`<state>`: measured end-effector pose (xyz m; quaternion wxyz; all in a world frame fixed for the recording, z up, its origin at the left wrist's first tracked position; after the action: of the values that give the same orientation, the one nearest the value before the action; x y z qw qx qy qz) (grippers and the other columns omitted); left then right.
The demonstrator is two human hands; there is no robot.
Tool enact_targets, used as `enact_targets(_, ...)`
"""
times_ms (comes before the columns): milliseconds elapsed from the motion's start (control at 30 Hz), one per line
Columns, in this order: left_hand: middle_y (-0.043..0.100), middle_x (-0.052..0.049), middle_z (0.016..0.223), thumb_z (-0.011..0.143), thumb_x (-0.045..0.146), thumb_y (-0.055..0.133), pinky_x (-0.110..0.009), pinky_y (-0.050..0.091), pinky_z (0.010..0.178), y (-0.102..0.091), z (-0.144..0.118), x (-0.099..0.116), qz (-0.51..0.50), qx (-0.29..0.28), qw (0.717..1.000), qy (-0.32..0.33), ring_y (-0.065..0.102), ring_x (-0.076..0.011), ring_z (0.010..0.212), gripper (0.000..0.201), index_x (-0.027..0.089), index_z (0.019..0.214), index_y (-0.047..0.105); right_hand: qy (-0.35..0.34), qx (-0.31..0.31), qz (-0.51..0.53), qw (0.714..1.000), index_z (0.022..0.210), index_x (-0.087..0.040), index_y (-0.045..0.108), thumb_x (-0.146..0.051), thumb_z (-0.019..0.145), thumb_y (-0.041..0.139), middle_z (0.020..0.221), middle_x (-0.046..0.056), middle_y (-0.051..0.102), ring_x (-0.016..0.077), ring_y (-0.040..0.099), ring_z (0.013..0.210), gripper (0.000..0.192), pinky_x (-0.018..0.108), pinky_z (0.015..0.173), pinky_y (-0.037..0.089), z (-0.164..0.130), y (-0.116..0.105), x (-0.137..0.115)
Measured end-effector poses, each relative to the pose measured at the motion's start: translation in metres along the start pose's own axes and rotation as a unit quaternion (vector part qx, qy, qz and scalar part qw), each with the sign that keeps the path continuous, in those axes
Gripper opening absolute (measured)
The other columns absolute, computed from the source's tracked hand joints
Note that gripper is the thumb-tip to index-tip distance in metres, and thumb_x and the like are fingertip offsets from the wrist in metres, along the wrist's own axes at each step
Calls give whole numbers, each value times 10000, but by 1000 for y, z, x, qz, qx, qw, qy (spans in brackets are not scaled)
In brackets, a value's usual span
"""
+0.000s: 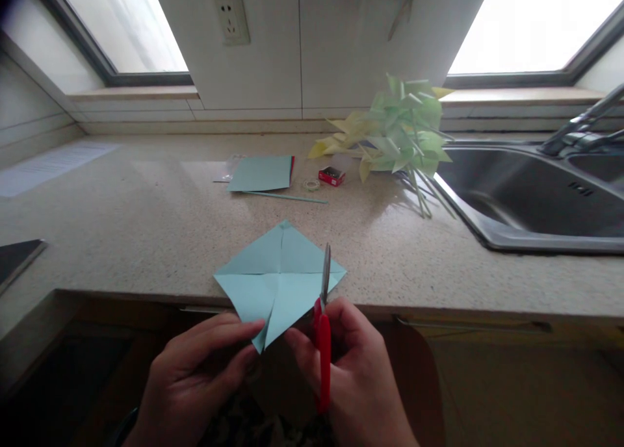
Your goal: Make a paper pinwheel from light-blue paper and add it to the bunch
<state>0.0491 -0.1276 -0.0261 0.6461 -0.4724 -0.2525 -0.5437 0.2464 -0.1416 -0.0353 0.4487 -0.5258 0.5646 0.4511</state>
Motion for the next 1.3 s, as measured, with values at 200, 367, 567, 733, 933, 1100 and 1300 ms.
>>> enact_targets(200,790,31,871,837,95,737,-171,585,673,3,-1,-1,-5,-12,1000,5,734,-117,739,321,314,1068,780,20,18,27,999,825,-216,620,-520,806,769,685,-23,566,124,498,583,339,225,507,438,1,-1,0)
enact_targets(367,780,32,803,822,101,753,-167,572,629,4,0,-1,6,2,1000,2,716,-113,673,278,293,1020,792,7,35,8,999,795,-212,561,-485,779,810,683,-45,517,106,424,587,370,225,520,389,5,2,2)
enact_targets(567,794,-12,818,870,210,729,-230,596,624,8,-5,-9,-13,18,996,-84,729,-156,650,113,258,936,807,-21,56,-42,997,829,-217,575,-464,791,799,686,-40,537,117,448,587,336,238,518,403,6,1,9)
enact_targets(733,802,-9,815,852,258,747,-218,597,639,11,-5,-14,-20,59,988,-139,740,-165,688,71,254,882,811,-96,122,-96,983,753,-228,584,-415,780,806,706,-15,600,125,513,575,292,239,502,458,0,0,1)
enact_targets(933,805,-27,802,842,324,753,-242,618,631,15,-7,-15,-43,69,977,-198,749,-187,685,121,217,888,787,-175,153,-81,969,822,-272,634,-340,800,785,789,3,715,172,669,659,167,267,572,568,-13,9,-26)
enact_targets(1100,786,-13,762,860,321,735,-223,600,600,17,-10,-12,-59,60,976,-203,736,-173,658,109,215,867,756,-131,49,-77,987,841,-235,661,-335,814,776,811,26,756,157,694,646,155,231,540,565,-2,16,-26)
enact_targets(1300,729,12,658,880,318,713,-194,542,512,18,-11,-12,-51,57,978,-194,676,-139,552,112,211,852,728,-47,-12,-22,999,873,-218,664,-398,822,785,830,23,744,133,674,668,222,210,585,550,6,17,-10)
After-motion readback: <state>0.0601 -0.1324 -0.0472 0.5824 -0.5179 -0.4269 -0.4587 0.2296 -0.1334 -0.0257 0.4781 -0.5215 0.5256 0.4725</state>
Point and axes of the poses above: each hand's wrist, its own z-axis towards the middle knuckle, its own y-axis out of the palm, x = y × z, the point moved 1 cm from there along z, towards the middle knuckle
